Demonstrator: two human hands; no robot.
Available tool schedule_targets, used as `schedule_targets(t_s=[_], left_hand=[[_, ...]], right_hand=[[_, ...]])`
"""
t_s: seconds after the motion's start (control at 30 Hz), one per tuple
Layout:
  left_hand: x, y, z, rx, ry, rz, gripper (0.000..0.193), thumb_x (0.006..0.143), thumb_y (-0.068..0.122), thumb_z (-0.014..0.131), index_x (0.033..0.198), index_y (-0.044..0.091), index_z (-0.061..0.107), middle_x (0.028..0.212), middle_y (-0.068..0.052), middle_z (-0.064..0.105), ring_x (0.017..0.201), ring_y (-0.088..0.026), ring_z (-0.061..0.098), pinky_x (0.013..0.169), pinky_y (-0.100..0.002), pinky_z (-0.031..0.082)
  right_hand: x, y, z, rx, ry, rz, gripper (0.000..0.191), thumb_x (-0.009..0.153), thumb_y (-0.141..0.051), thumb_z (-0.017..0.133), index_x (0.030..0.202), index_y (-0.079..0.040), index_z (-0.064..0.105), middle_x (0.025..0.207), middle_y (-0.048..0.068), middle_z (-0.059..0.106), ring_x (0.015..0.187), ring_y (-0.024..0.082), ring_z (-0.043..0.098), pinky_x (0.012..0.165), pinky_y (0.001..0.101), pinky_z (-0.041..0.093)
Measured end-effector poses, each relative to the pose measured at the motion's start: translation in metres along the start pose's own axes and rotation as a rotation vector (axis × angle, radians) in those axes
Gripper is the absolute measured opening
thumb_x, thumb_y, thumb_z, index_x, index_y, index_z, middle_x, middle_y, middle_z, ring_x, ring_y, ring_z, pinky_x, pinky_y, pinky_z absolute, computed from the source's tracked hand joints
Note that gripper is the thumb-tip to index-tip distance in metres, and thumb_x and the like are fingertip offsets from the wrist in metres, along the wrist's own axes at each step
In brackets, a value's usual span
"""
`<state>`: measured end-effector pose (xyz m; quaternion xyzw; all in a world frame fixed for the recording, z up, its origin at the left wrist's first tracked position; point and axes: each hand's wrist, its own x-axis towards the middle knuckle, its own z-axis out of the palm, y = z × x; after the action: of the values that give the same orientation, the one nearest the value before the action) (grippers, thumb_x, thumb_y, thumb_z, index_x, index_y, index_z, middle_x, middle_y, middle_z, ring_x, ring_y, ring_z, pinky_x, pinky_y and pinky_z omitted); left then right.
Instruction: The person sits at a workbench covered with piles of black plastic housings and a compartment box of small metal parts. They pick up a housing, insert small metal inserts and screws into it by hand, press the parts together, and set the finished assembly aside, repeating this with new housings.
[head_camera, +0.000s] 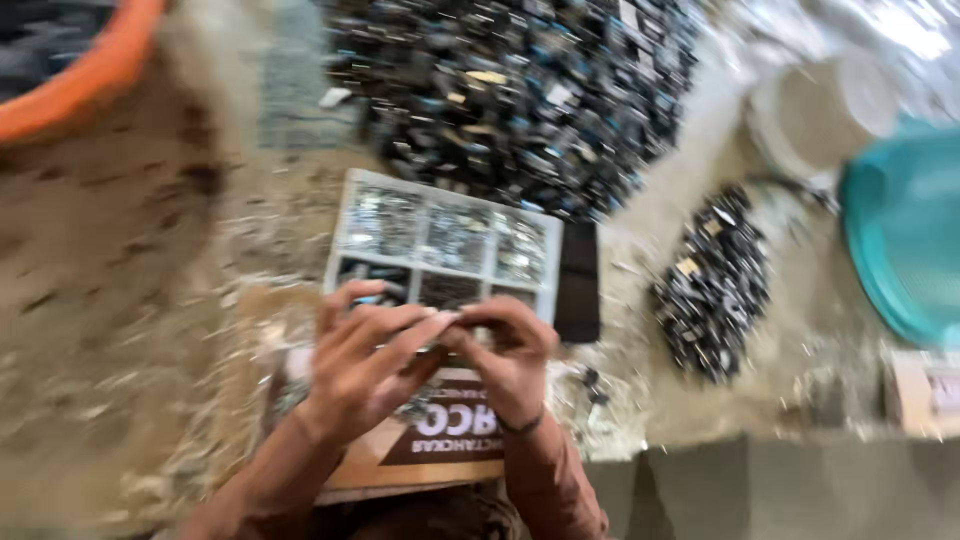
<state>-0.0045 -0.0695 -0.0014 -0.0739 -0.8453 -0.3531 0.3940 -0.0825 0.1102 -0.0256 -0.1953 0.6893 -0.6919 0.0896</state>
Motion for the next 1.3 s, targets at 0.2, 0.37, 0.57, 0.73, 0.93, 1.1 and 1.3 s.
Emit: schedule_targets(t_s=[0.2,0.37,0.57,0.73,0.93,1.1,1.3], left_hand=[[0.009,0.008,0.004,-0.149,-0.005,-0.065,0.037,0.078,0.017,0.09,0.109,0.006,0.074,0.103,-0.009,0.073,0.091,-0.025,0.069,0.087,-0.04,0.057],[0.008,0.013,0.008,-0.202,-0.015,-0.081,0.039,0.076,0.019,0.092,0.107,0.006,0.073,0.101,-0.009,0.073,0.086,-0.023,0.071,0.075,-0.034,0.058],[0.003,0.01,0.005,-0.305,0.027,-0.088,0.042,0.08,0.017,0.093,0.112,0.003,0.07,0.106,-0.012,0.071,0.091,-0.024,0.072,0.076,-0.033,0.06],[-0.01,0.0,-0.01,-0.346,0.141,-0.168,0.045,0.083,0.015,0.094,0.118,0.001,0.07,0.113,-0.013,0.072,0.088,-0.018,0.071,0.069,-0.025,0.061],[-0.025,0.015,-0.033,-0.387,0.213,-0.096,0.047,0.082,0.018,0.094,0.118,0.001,0.069,0.113,-0.014,0.07,0.09,-0.017,0.073,0.069,-0.025,0.063],[-0.052,0.04,-0.067,-0.293,0.056,-0.161,0.044,0.081,0.016,0.092,0.117,0.004,0.069,0.114,-0.013,0.07,0.101,-0.027,0.074,0.081,-0.035,0.063],[-0.087,0.049,-0.059,-0.373,0.003,-0.393,0.042,0.076,0.016,0.094,0.112,0.006,0.074,0.108,-0.011,0.073,0.086,-0.016,0.072,0.071,-0.027,0.062]], right_hand=[[0.008,-0.021,-0.013,0.208,-0.111,-0.01,0.022,0.092,-0.011,0.081,0.11,-0.001,0.073,0.101,0.009,0.073,0.09,0.014,0.07,0.08,0.0271,0.058],[0.0,-0.035,-0.021,0.151,-0.261,0.133,0.025,0.092,-0.01,0.08,0.113,0.002,0.073,0.105,0.012,0.075,0.094,0.017,0.07,0.084,0.0283,0.057],[-0.038,-0.057,-0.047,-0.041,-0.139,-0.015,0.022,0.093,-0.015,0.077,0.108,0.001,0.074,0.104,0.012,0.076,0.092,0.018,0.071,0.081,0.0312,0.058],[-0.108,-0.036,-0.011,-0.791,-0.011,-0.209,0.026,0.083,-0.016,0.083,0.106,-0.006,0.074,0.099,0.008,0.072,0.089,0.021,0.07,0.076,0.034,0.056],[-0.134,-0.021,0.007,-1.001,-0.196,-0.172,0.049,0.081,-0.029,0.085,0.123,-0.008,0.071,0.106,0.008,0.067,0.093,0.025,0.066,0.076,0.0378,0.055],[-0.124,-0.02,0.009,-1.069,-0.322,-0.185,0.071,0.071,-0.044,0.087,0.129,-0.006,0.069,0.105,0.014,0.062,0.094,0.03,0.061,0.071,0.0412,0.052],[-0.142,-0.02,-0.013,-1.032,-0.192,-0.169,0.066,0.067,-0.039,0.091,0.121,-0.009,0.069,0.11,0.011,0.063,0.1,0.029,0.061,0.085,0.0417,0.052]])
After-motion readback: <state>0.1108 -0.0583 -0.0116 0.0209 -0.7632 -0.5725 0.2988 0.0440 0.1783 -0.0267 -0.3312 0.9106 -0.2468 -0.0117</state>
